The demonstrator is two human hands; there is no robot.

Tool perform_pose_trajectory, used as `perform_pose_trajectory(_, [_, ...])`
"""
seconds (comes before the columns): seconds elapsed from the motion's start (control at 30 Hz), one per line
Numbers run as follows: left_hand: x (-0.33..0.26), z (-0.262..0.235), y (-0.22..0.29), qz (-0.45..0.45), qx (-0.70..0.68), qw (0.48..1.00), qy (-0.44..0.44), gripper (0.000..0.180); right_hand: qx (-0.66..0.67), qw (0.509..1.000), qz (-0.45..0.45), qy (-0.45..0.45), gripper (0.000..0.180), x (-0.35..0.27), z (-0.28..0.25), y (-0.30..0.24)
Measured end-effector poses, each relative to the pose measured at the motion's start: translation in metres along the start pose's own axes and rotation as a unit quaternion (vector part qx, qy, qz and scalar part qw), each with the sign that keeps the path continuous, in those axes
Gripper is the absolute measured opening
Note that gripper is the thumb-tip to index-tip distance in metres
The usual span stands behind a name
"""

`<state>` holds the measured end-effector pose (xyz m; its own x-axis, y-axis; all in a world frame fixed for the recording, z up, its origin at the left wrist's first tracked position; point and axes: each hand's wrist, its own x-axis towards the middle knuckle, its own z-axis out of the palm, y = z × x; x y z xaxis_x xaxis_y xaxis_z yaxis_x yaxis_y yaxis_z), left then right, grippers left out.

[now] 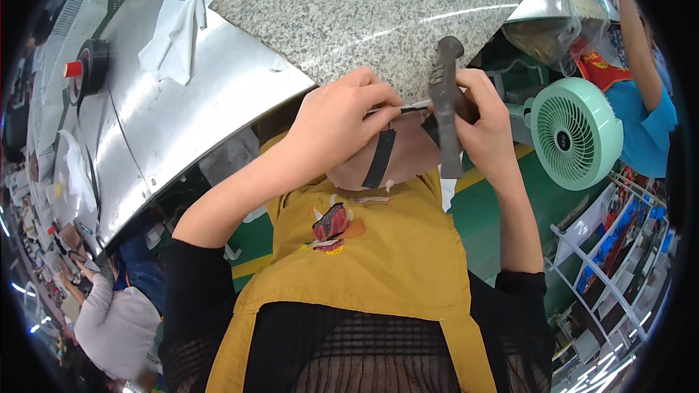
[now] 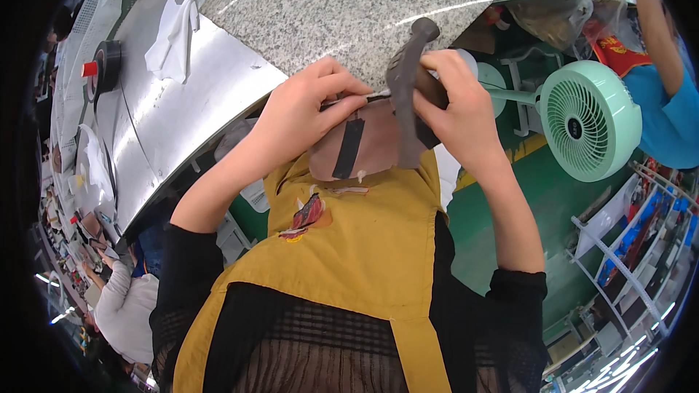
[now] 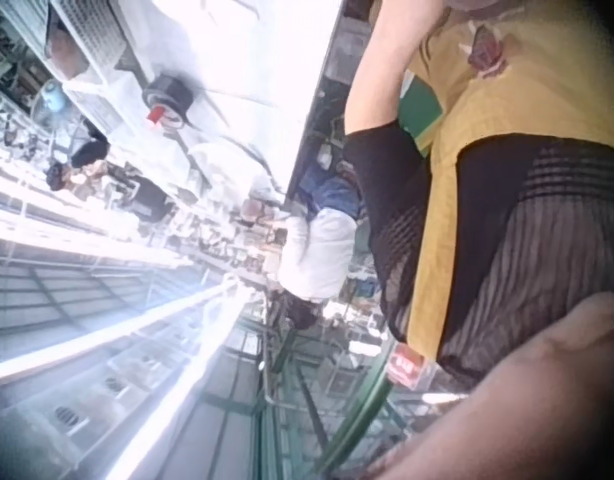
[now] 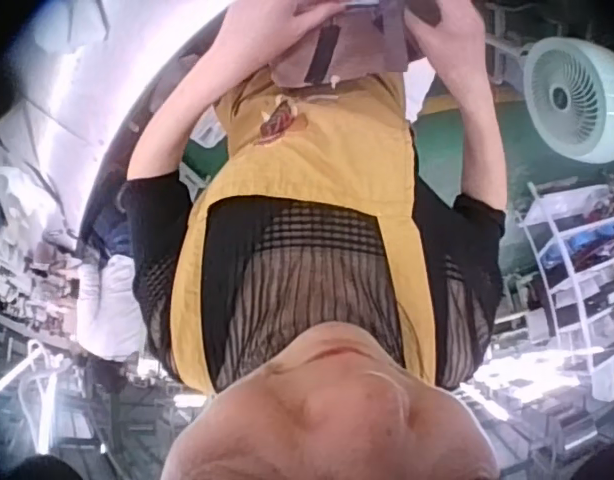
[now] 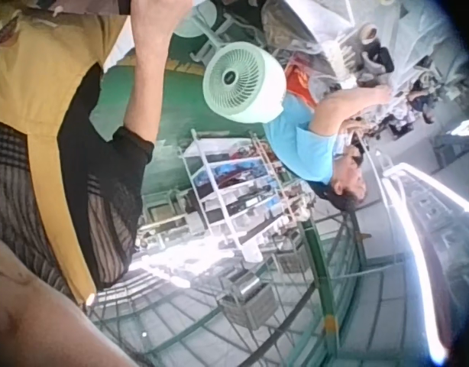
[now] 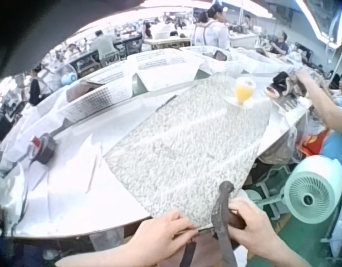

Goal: The person uses a hammer to secure components on a brown bag-like item at a factory workstation. They repeatedly position the item, strike it with the hammer, and then apply a yellow substance from a small container onto the item's surface.

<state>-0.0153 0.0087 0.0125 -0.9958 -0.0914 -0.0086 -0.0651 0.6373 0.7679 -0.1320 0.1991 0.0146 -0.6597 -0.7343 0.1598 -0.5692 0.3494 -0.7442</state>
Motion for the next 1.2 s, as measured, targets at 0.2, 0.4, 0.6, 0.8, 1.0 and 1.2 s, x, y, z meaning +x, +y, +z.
perform_pose_trajectory(0.2, [-0.002,0.01,-0.01,0.125,0.048,0.986,0.099,0.014,0.039,0.988,0.129,-0.069,0.032,-0.008,-0.039,-0.03])
perform_pose_trajectory(0.4, [0.003,0.008,-0.02,0.265,0.136,0.95,0.095,0.028,0.014,0.982,0.095,-0.162,0.021,-0.011,-0.043,-0.045])
perform_pose_trajectory(0.6, [0.003,0.006,-0.025,0.33,0.21,0.917,0.074,0.033,-0.005,0.981,0.074,-0.18,0.031,-0.003,-0.046,-0.05])
perform_pose_trajectory(0.8, [0.007,0.004,-0.028,0.347,0.236,0.903,0.091,0.032,-0.034,0.957,0.098,-0.271,0.041,0.005,-0.046,-0.051])
perform_pose_trajectory(1.0, [0.0,0.005,-0.026,0.308,0.248,0.913,0.098,0.029,-0.059,0.974,0.042,-0.213,0.026,0.0,-0.03,-0.054])
perform_pose_trajectory(1.2, [0.002,-0.003,-0.031,0.284,0.163,0.942,0.072,0.028,-0.04,0.972,0.055,-0.224,0.029,0.0,-0.032,-0.051])
